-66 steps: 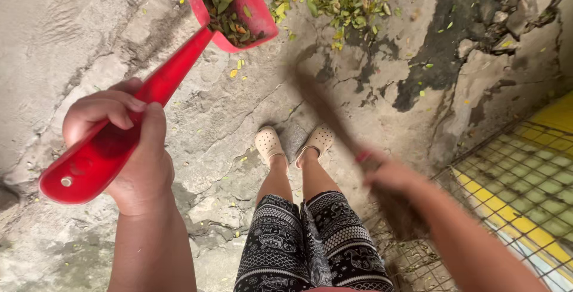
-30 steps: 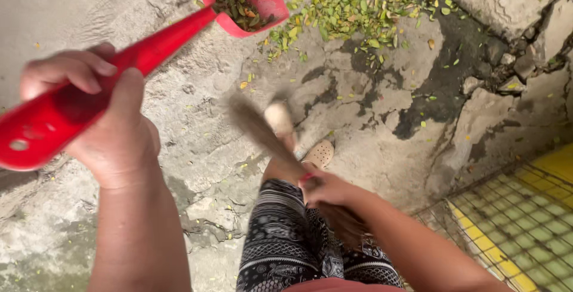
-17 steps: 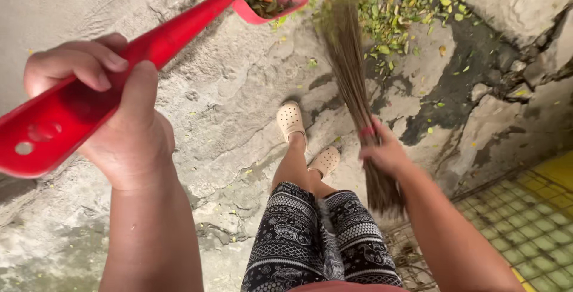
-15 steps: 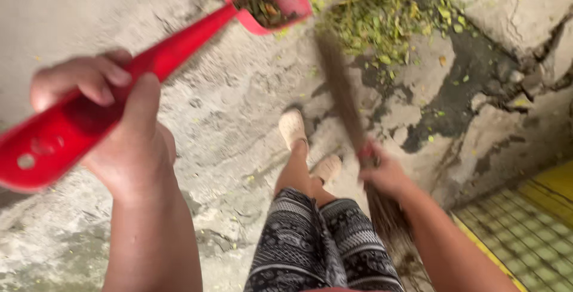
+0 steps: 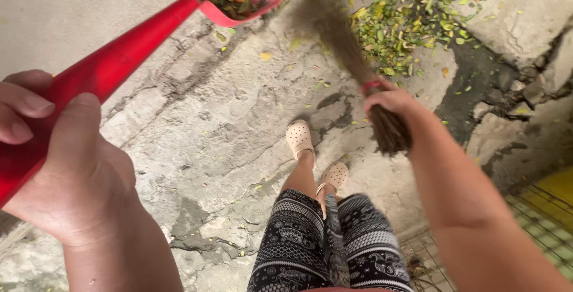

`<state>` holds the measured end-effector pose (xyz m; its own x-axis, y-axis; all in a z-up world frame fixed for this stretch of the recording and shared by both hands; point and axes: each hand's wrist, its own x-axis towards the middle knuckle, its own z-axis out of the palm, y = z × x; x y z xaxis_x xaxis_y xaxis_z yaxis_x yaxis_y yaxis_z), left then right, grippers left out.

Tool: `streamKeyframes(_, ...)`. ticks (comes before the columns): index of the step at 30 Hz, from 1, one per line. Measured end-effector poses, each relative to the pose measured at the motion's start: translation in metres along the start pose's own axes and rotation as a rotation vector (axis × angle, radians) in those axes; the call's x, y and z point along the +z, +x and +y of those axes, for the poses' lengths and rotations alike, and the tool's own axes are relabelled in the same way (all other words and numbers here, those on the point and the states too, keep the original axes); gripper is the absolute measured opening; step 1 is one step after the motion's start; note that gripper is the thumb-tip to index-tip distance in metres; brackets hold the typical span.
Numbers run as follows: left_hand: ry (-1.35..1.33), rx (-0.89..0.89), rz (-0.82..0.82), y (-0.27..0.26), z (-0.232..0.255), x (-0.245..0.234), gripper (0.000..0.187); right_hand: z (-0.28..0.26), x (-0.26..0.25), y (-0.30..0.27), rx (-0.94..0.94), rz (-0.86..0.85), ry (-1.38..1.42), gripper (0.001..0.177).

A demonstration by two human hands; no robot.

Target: The person sweeps leaves into a red dustpan using a small hand broom and then carries the dustpan away.

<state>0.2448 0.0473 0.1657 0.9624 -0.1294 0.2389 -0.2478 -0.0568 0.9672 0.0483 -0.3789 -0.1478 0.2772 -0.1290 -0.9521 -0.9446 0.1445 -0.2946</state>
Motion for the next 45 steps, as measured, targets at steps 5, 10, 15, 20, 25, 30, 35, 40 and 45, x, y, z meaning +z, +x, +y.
streamKeyframes(5, -0.029, -0.005, -0.002, 0.013, 0.0, 0.003, 0.046, 0.05, 0.054, -0.078, -0.027, 0.134, -0.21, 0.094)
streamKeyframes(10, -0.019, -0.013, -0.024, 0.019, -0.009, 0.016, 0.046, 0.024, 0.213, -0.136, -0.143, -0.746, -0.016, 0.097)
streamKeyframes(15, 0.016, 0.014, -0.02, 0.024, -0.012, 0.024, 0.046, -0.051, 0.224, -0.054, -0.019, -0.594, -0.303, 0.092)
streamKeyframes(20, -0.009, 0.003, -0.035, 0.024, -0.016, 0.035, 0.046, -0.047, 0.078, -0.025, -0.069, -0.264, 0.224, 0.087)
streamKeyframes(25, -0.035, -0.013, -0.031, 0.02, -0.014, 0.052, 0.046, 0.047, 0.045, -0.107, 0.112, 0.039, 0.146, 0.116)
streamKeyframes(30, -0.032, -0.034, -0.041, 0.013, -0.01, 0.075, 0.046, 0.124, 0.083, -0.139, 0.29, -0.413, -0.044, 0.105)
streamKeyframes(35, -0.024, -0.041, -0.06, 0.006, -0.008, 0.102, 0.046, 0.127, 0.006, -0.036, 0.156, -0.095, -0.23, 0.053)
streamKeyframes(40, -0.009, -0.055, -0.079, -0.004, -0.003, 0.125, 0.046, 0.053, -0.127, -0.047, 0.09, 0.192, 0.148, 0.103)
streamKeyframes(45, -0.014, -0.067, -0.102, -0.008, -0.001, 0.153, 0.047, 0.118, -0.072, -0.132, 0.028, 0.12, -0.153, 0.097)
